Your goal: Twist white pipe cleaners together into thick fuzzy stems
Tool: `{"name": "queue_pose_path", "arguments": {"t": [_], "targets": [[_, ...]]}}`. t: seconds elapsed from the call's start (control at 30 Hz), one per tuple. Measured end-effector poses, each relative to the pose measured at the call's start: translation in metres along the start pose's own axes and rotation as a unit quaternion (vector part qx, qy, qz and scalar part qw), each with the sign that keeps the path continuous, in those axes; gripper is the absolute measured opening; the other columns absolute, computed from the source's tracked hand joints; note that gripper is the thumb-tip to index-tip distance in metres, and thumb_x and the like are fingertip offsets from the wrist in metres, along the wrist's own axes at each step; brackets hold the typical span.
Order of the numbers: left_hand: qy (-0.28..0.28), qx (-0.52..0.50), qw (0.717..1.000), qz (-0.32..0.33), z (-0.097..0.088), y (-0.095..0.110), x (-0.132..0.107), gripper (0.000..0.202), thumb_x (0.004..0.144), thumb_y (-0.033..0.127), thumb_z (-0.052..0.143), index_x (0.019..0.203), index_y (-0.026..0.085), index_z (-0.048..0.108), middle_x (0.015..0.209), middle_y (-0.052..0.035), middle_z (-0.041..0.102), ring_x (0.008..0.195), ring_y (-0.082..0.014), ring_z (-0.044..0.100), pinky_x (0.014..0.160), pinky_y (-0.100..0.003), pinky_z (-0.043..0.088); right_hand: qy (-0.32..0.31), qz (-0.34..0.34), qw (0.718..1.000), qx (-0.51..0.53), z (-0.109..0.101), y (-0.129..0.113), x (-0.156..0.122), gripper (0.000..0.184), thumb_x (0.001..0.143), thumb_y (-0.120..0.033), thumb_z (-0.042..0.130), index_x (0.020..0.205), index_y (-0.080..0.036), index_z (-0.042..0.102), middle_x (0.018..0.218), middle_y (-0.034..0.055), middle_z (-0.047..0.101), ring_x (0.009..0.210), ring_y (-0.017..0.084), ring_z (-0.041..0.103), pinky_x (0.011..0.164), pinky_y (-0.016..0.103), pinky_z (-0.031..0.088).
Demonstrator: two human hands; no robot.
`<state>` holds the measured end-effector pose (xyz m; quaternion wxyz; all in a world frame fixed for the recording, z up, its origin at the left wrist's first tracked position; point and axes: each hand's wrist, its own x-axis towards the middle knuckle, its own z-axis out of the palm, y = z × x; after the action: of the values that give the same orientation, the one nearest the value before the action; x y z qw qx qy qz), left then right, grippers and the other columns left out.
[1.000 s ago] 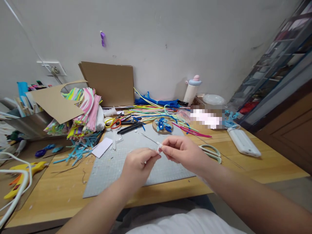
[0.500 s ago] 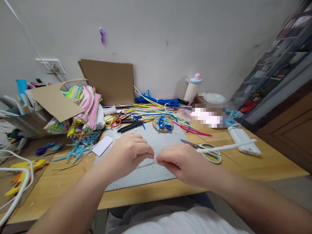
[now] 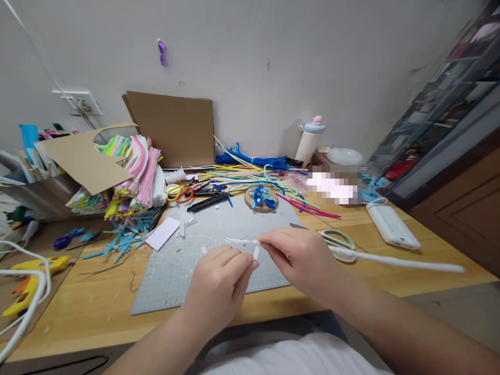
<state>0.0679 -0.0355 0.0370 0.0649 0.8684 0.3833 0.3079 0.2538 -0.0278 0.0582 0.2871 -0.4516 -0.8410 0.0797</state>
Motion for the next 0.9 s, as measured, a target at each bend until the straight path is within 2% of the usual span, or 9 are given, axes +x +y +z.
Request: {"name": "queue_pose_path", "arguments": {"t": [0.1, 0.2, 0.3, 0.4, 0.5, 0.6, 0.7, 0.77, 0.9], "targets": [[-0.023, 0.054, 0.997, 0.054, -0.016, -0.006, 0.008, 0.020, 0.089, 0.023, 0.047, 0.075, 0.018, 0.061, 0.065, -0.0014, 0.060, 0.065, -0.0157, 0.051, 0.061, -0.029, 0.033, -0.083, -0.031, 0.994, -0.063, -0.002, -0.002, -0.002, 0.018, 0.083, -0.010, 0.048, 0.085, -0.019, 0.064, 0.071, 0.0022, 0.063, 0.067, 0.015, 0.055, 0.060, 0.027, 0.033], [-0.080, -0.001, 0.995, 0.065, -0.029, -0.023, 0.021, 0.018, 0.088, 0.025, 0.050, 0.078, 0.021, 0.064, 0.068, 0.0010, 0.064, 0.065, -0.0134, 0.054, 0.064, -0.028, 0.035, -0.138, -0.066, 0.988, -0.003, -0.008, -0.006, -0.003, 0.018, 0.084, -0.010, 0.048, 0.083, -0.019, 0.063, 0.072, 0.0004, 0.064, 0.066, 0.013, 0.055, 0.059, 0.025, 0.033], [-0.127, -0.144, 0.981, 0.005, -0.024, -0.038, 0.026, 0.022, 0.089, 0.025, 0.048, 0.077, 0.019, 0.065, 0.063, 0.0026, 0.061, 0.060, -0.0102, 0.054, 0.060, -0.023, 0.039, -0.117, -0.060, 0.986, 0.106, -0.014, -0.009, -0.003, 0.015, 0.085, -0.013, 0.049, 0.088, -0.020, 0.062, 0.077, -0.0010, 0.066, 0.067, 0.010, 0.055, 0.061, 0.022, 0.036], [-0.116, -0.210, 0.969, -0.062, -0.005, -0.037, 0.020, 0.024, 0.088, 0.024, 0.047, 0.071, 0.017, 0.062, 0.057, 0.0038, 0.055, 0.055, -0.0095, 0.052, 0.052, -0.020, 0.038, -0.056, -0.021, 0.986, 0.157, -0.014, -0.009, -0.001, 0.016, 0.087, -0.015, 0.048, 0.092, -0.020, 0.062, 0.080, -0.0009, 0.066, 0.069, 0.009, 0.056, 0.063, 0.020, 0.038], [-0.099, -0.184, 0.977, -0.043, 0.011, -0.023, 0.008, 0.027, 0.090, 0.022, 0.044, 0.070, 0.017, 0.060, 0.061, 0.0023, 0.059, 0.061, -0.0103, 0.054, 0.057, -0.021, 0.039, 0.002, -0.002, 0.992, 0.128, -0.007, -0.006, -0.001, 0.018, 0.088, -0.015, 0.047, 0.096, -0.019, 0.062, 0.087, 0.0013, 0.067, 0.077, 0.011, 0.059, 0.069, 0.021, 0.040], [-0.082, -0.099, 0.992, -0.002, 0.011, -0.011, 0.000, 0.021, 0.091, 0.021, 0.043, 0.078, 0.018, 0.060, 0.070, -0.0001, 0.065, 0.069, -0.0133, 0.057, 0.064, -0.025, 0.039, 0.018, -0.010, 0.999, 0.038, 0.001, -0.001, -0.001, 0.021, 0.088, -0.015, 0.046, 0.101, -0.018, 0.062, 0.085, 0.0035, 0.067, 0.077, 0.014, 0.059, 0.068, 0.024, 0.039], [-0.057, 0.013, 0.997, 0.042, -0.003, -0.010, 0.000, 0.017, 0.090, 0.020, 0.044, 0.083, 0.018, 0.059, 0.071, -0.0012, 0.065, 0.065, -0.0153, 0.055, 0.062, -0.028, 0.035, -0.024, -0.008, 0.999, -0.048, 0.003, 0.002, -0.002, 0.022, 0.085, -0.014, 0.048, 0.097, -0.020, 0.065, 0.076, 0.0028, 0.066, 0.072, 0.015, 0.058, 0.063, 0.026, 0.036], [-0.048, 0.069, 0.994, 0.069, -0.014, -0.014, 0.004, 0.017, 0.090, 0.019, 0.044, 0.085, 0.018, 0.060, 0.070, -0.0012, 0.065, 0.064, -0.0155, 0.054, 0.062, -0.030, 0.032, -0.062, -0.006, 0.996, -0.060, 0.000, 0.002, -0.002, 0.022, 0.084, -0.012, 0.049, 0.094, -0.021, 0.067, 0.075, 0.0021, 0.066, 0.071, 0.015, 0.058, 0.064, 0.026, 0.036], [-0.055, 0.068, 0.993, 0.078, -0.026, -0.029, 0.017, 0.021, 0.090, 0.017, 0.041, 0.086, 0.020, 0.061, 0.073, -0.0003, 0.065, 0.068, -0.0148, 0.055, 0.068, -0.031, 0.032, -0.122, -0.009, 0.991, 0.057, -0.010, -0.002, -0.001, 0.023, 0.084, -0.012, 0.050, 0.093, -0.024, 0.067, 0.083, -0.0007, 0.069, 0.074, 0.012, 0.060, 0.066, 0.023, 0.038]]}}
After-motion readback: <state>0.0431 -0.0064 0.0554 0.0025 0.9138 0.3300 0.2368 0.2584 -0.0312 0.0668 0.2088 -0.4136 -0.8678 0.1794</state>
